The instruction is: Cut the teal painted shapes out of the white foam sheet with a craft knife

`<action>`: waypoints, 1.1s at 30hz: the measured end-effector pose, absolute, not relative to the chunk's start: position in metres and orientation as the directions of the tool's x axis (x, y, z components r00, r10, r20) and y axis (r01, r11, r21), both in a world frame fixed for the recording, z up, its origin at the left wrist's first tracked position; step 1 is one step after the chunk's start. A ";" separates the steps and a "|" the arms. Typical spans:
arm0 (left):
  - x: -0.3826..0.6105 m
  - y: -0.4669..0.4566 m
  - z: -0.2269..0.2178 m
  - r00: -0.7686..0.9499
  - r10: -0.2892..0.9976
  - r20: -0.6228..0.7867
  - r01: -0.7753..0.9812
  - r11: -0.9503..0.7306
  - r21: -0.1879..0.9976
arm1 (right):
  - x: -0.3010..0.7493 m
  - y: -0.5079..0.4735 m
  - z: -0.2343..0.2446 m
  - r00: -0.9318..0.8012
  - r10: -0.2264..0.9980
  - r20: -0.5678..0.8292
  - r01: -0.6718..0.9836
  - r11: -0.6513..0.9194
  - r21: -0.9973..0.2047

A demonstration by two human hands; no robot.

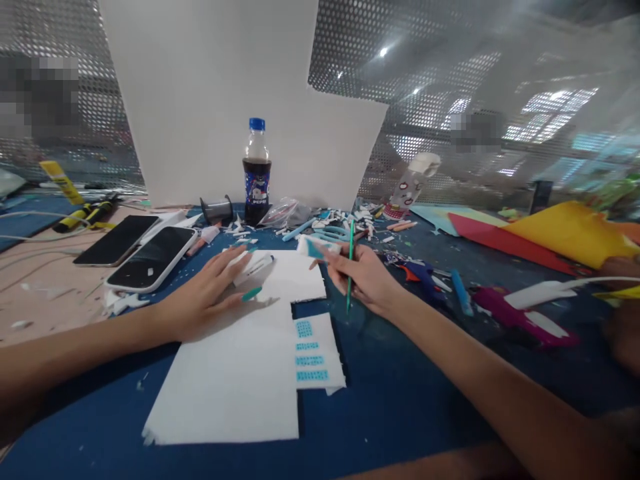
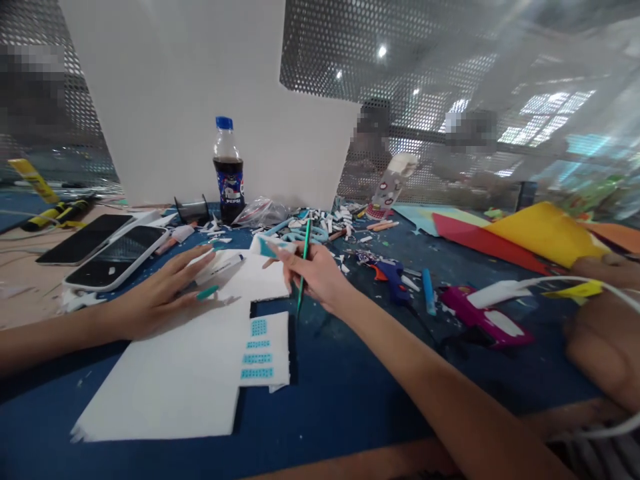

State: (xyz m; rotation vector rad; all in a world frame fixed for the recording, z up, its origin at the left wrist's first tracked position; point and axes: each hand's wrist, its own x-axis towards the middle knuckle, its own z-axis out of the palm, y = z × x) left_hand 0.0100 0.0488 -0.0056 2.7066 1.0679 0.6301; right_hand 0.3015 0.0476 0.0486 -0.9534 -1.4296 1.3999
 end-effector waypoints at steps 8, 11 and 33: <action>0.046 0.016 0.012 0.637 0.635 0.438 0.436 -0.765 0.475 | 0.280 0.026 0.040 -0.501 0.865 -0.022 0.098 0.032 -0.995; 0.055 0.015 0.012 0.656 0.564 0.502 0.419 -0.825 0.379 | 0.279 0.025 0.037 -0.511 0.859 -0.015 0.142 0.067 -0.988; 0.043 0.016 0.006 0.236 0.853 0.466 0.497 -0.518 0.696 | 0.294 0.029 0.049 -0.435 0.900 -0.042 -0.493 -0.277 -0.825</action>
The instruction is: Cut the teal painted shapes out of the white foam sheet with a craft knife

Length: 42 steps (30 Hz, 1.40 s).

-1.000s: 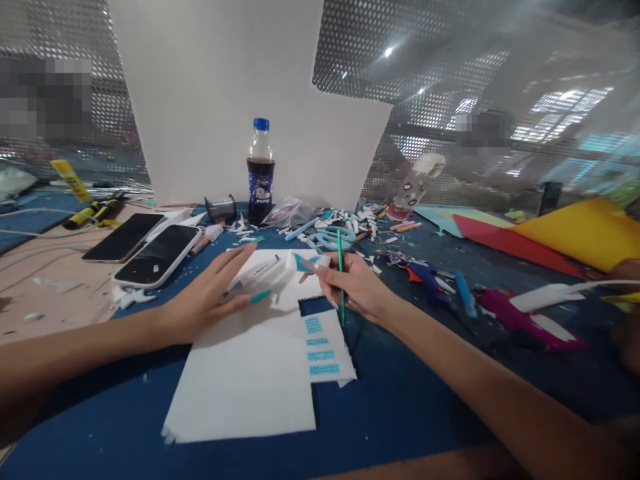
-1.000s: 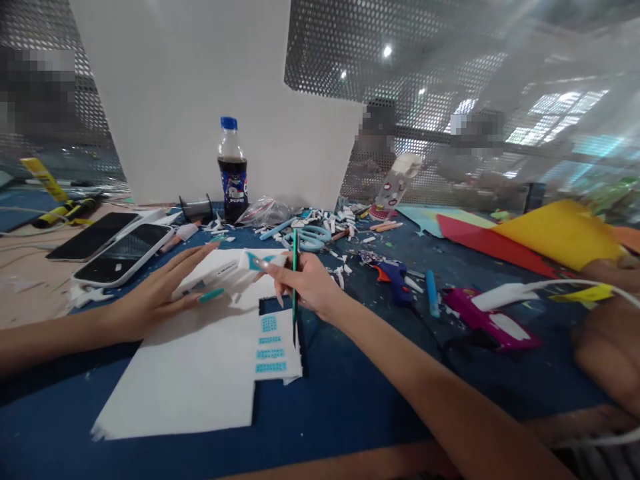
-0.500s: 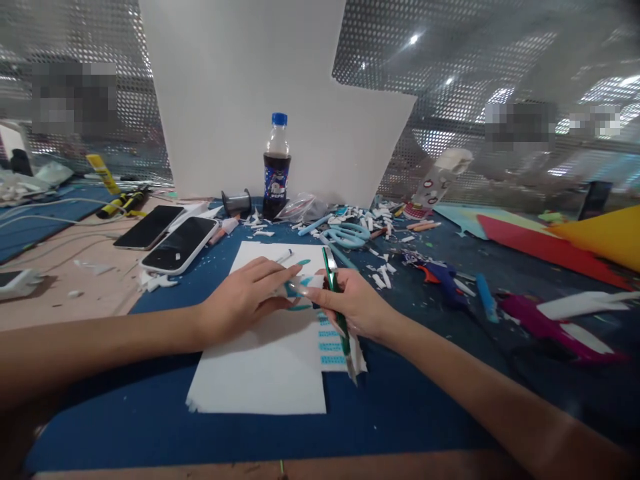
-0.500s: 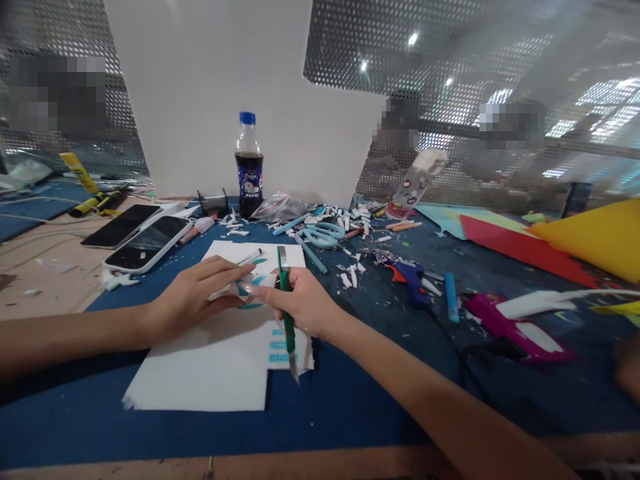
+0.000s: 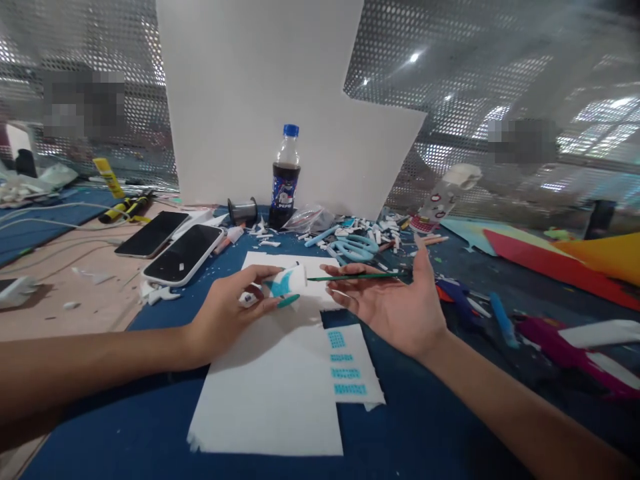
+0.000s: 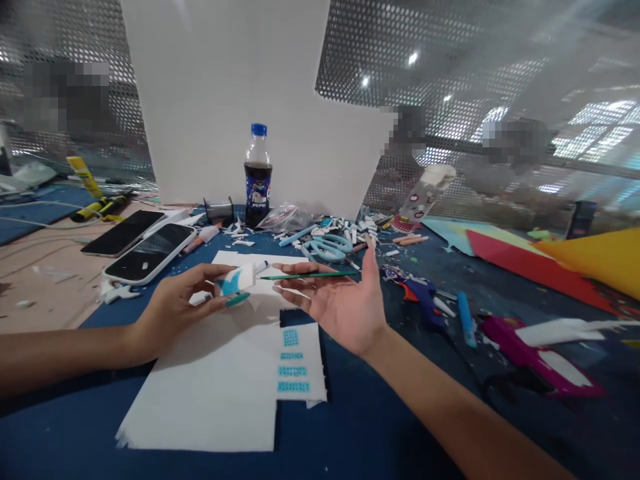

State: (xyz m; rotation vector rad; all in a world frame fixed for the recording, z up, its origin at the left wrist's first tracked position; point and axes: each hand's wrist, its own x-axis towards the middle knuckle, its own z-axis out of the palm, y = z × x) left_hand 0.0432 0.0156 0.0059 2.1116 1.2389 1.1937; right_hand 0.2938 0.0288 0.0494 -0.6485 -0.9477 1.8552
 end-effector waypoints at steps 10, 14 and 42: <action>0.041 0.020 -0.002 0.161 0.884 0.438 0.370 -0.466 0.804 | 0.299 0.039 0.053 -0.299 0.942 -0.155 -0.386 -0.268 -0.883; 0.040 0.021 0.000 0.169 0.825 0.539 0.425 -0.554 0.716 | 0.299 0.040 0.051 -0.266 0.953 -0.147 -0.383 -0.244 -0.891; 0.044 0.023 -0.001 0.350 0.826 0.441 0.155 -0.516 0.843 | 0.287 0.024 0.032 -0.375 0.926 -0.042 0.009 -0.042 -0.999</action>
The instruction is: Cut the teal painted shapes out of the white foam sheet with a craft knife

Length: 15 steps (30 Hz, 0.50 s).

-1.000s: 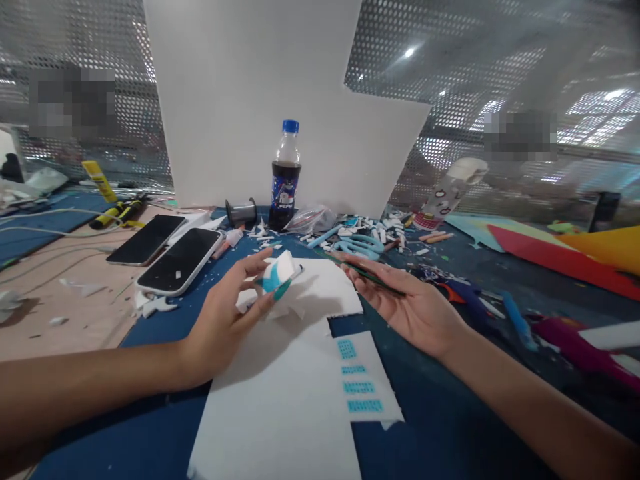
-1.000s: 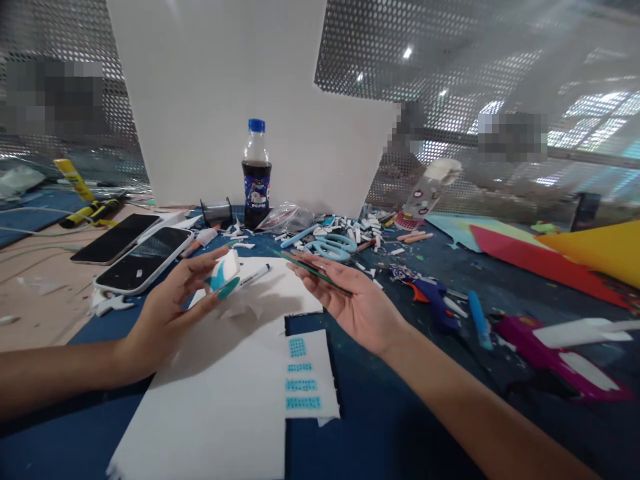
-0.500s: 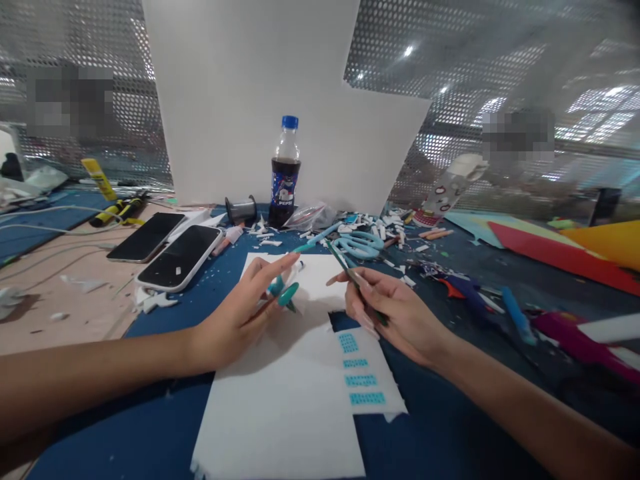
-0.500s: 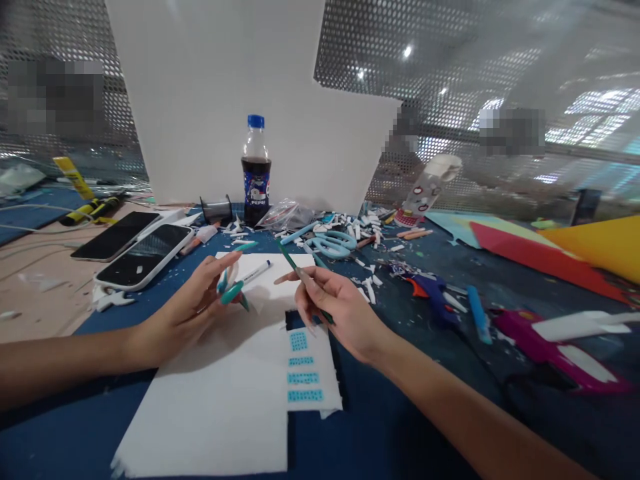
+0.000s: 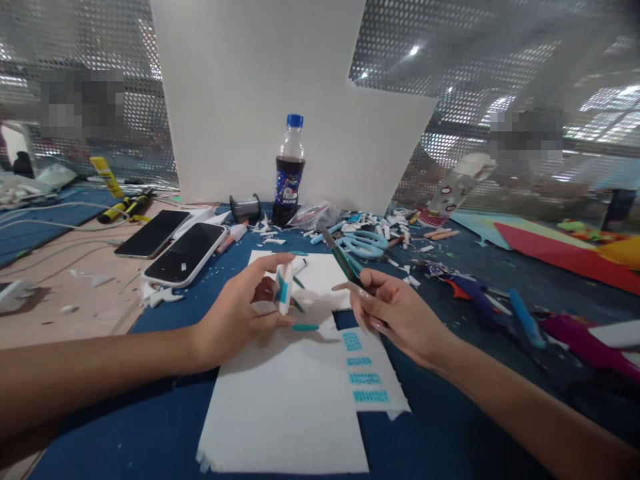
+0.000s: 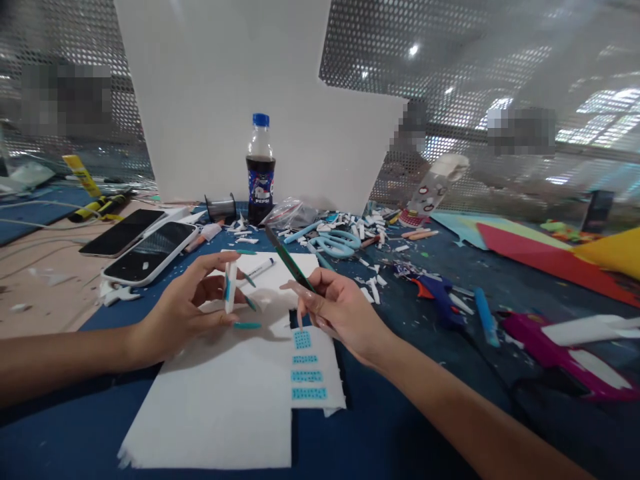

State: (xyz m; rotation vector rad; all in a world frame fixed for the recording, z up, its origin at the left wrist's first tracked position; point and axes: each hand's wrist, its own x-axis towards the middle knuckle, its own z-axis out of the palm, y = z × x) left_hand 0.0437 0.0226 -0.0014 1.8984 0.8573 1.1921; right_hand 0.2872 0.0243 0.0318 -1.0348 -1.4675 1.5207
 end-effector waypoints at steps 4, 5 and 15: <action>0.044 0.022 0.003 0.320 0.803 0.504 0.237 -0.582 0.778 | 0.287 0.022 0.028 -0.451 0.883 -0.130 0.053 -0.119 -0.991; 0.044 0.022 0.004 0.317 0.789 0.526 0.244 -0.604 0.759 | 0.287 0.021 0.028 -0.460 0.877 -0.141 0.061 -0.127 -0.990; 0.041 0.024 0.009 0.430 0.627 0.650 0.260 -0.775 0.575 | 0.292 0.021 0.020 -0.530 0.837 0.137 0.345 0.360 -0.867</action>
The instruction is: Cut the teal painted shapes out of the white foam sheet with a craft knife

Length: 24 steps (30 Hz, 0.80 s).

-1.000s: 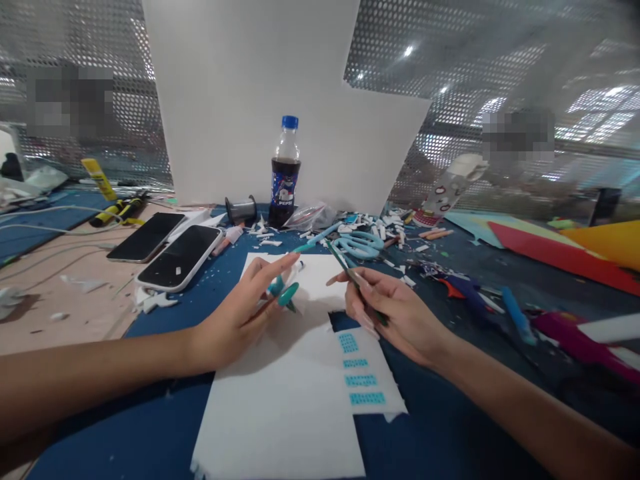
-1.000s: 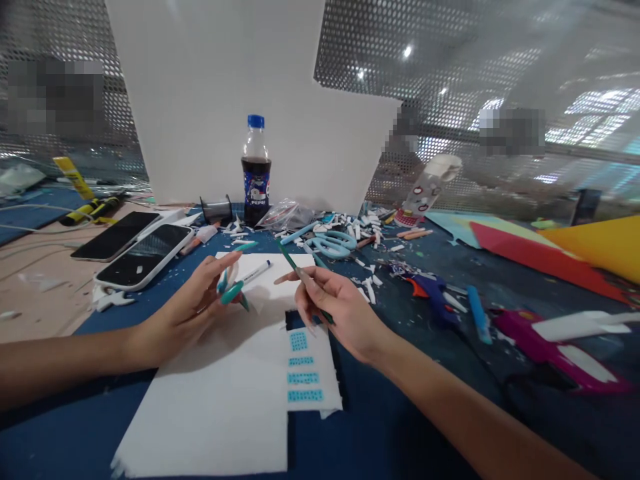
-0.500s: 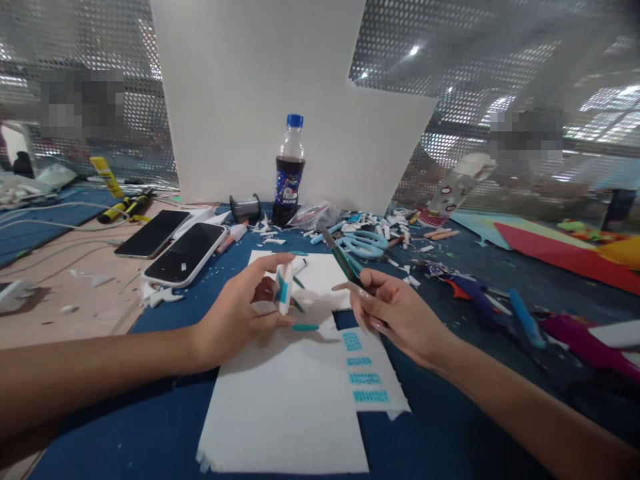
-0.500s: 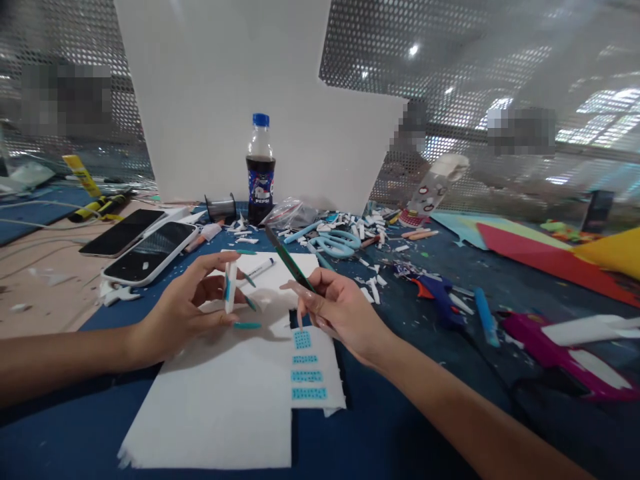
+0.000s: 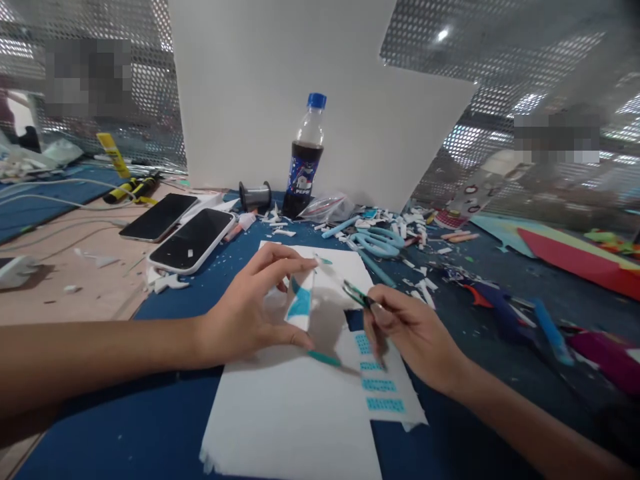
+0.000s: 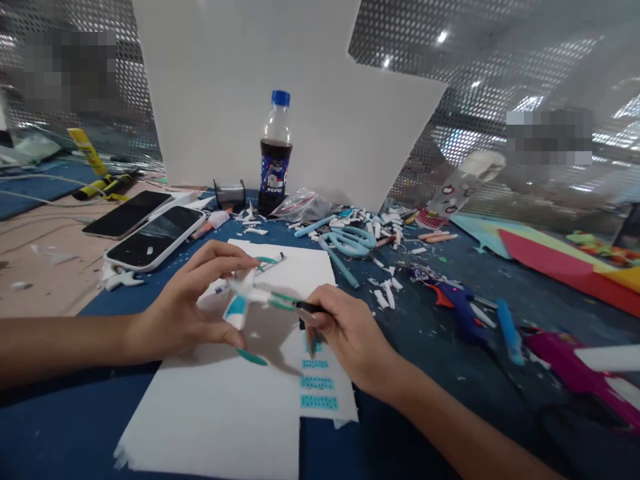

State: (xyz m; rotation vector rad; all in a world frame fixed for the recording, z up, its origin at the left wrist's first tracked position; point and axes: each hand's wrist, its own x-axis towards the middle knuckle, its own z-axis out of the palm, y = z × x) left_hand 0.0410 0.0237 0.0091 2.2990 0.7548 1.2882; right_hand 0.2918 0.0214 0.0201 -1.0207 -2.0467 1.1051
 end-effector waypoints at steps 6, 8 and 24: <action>0.040 0.025 0.011 0.490 0.593 0.639 0.200 -0.790 0.579 | 0.292 0.017 0.016 -0.626 0.663 0.411 0.433 0.734 -0.524; 0.041 0.024 0.011 0.497 0.584 0.642 0.201 -0.797 0.569 | 0.290 0.015 0.020 -0.662 0.639 0.392 0.442 0.755 -0.484; 0.041 0.019 0.010 0.551 0.453 0.701 0.060 -0.859 0.508 | 0.281 0.015 0.017 -0.695 0.565 0.445 0.451 0.824 -0.343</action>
